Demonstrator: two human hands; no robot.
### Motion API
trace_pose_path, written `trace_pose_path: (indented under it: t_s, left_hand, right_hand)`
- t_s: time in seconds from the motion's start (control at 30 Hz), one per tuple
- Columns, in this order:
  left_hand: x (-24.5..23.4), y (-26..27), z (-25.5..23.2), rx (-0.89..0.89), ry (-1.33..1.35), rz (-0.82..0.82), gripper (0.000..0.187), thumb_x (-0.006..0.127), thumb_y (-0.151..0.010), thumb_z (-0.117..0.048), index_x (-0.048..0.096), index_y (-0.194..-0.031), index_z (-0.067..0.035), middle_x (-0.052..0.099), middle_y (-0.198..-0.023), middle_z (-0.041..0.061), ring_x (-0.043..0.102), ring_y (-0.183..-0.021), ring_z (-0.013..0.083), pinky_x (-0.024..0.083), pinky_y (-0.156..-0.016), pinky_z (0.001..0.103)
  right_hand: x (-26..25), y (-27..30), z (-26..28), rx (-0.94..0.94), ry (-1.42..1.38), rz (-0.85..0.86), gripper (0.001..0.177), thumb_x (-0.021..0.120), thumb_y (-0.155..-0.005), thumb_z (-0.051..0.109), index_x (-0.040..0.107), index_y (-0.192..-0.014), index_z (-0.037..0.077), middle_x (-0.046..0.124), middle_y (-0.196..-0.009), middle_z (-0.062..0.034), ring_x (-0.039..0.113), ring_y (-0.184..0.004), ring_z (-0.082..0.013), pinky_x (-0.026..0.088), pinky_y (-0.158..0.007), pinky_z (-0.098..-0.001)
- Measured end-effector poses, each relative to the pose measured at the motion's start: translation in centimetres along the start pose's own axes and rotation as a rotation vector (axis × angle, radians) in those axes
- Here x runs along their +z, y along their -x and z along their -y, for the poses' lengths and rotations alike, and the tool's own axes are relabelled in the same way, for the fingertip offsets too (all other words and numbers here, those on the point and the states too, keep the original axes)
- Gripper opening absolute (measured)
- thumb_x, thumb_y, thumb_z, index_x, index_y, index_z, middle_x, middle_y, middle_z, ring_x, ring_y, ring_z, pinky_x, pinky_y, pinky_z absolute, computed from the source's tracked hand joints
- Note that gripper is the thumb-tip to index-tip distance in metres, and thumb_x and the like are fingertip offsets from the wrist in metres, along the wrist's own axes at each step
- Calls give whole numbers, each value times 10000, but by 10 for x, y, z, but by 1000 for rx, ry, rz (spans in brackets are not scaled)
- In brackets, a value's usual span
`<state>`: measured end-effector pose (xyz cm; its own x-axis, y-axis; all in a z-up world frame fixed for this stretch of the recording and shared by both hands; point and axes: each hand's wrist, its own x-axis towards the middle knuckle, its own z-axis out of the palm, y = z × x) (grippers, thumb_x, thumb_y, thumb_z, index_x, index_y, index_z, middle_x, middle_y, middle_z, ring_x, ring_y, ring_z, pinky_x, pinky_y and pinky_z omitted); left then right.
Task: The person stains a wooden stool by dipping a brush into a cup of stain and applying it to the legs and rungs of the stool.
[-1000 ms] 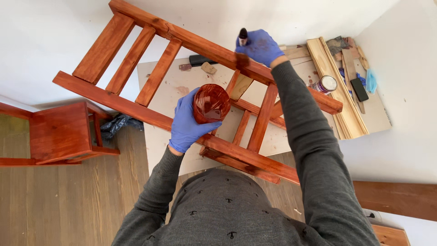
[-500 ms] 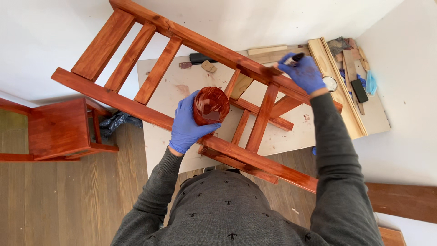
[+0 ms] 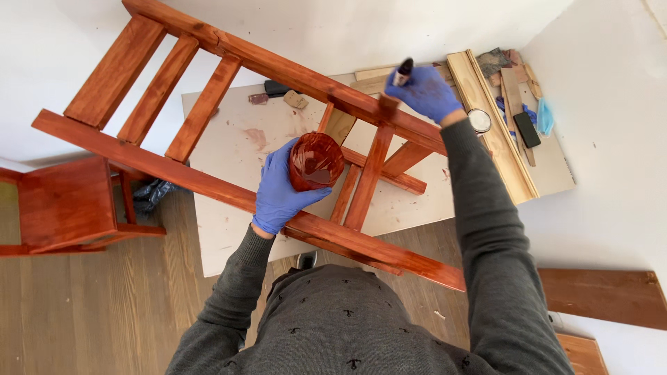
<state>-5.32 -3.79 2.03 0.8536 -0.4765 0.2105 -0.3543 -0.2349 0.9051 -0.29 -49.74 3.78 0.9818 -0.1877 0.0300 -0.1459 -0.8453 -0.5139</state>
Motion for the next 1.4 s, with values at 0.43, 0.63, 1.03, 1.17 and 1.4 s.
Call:
trace_pose_path:
  t_s: [0.43, 0.63, 1.03, 1.17, 1.4]
  left_hand:
    - [40, 37, -33, -177, -129, -110, 1248, 1102, -705, -515, 575, -1796, -218, 706, -1708, 102, 634, -1579, 393, 568, -1262, 598]
    - [43, 35, -30, -152, -136, -110, 1249, 1106, -713, -522, 572, -1798, -212, 705, -1713, 112, 629, -1581, 394, 569, -1264, 606]
    - [39, 5, -32, -55, -95, -5, 1241, 1100, -733, -548, 564, -1794, -192, 710, -1720, 110, 617, -1589, 380, 545, -1284, 591]
    - [42, -7, -28, -33, -97, 43, 1248, 1105, -725, -555, 562, -1796, -214, 710, -1736, 94, 621, -1592, 373, 545, -1281, 595]
    - [45, -26, -16, -5, 78, 139, 1317, 1234, -668, -521, 626, -1766, -121, 741, -1673, 170, 604, -1636, 432, 475, -1412, 685]
  right_hand:
    - [18, -62, -8, -146, -152, 17, 382, 853, -1233, 471, 867, -1187, 92, 888, -1069, -113, 820, -898, -217, 701, -857, -371]
    - [-22, -45, -14, -68, -64, 23, 296, 901, -1206, 328, 795, -1106, 70, 834, -1011, -114, 732, -858, -223, 667, -828, -394]
    - [-28, 3, -5, -70, -101, 109, 354, 804, -1269, 431, 834, -1185, 88, 857, -1058, -126, 785, -870, -226, 676, -836, -363]
    - [-59, 58, -38, 121, -110, 148, 327, 813, -1286, 340, 741, -1059, 115, 788, -993, -87, 725, -793, -186, 670, -832, -350]
    - [-105, 154, -144, 347, -281, -43, 149, 916, -1155, 294, 873, -1255, 192, 848, -1061, -41, 830, -975, -218, 661, -899, -339]
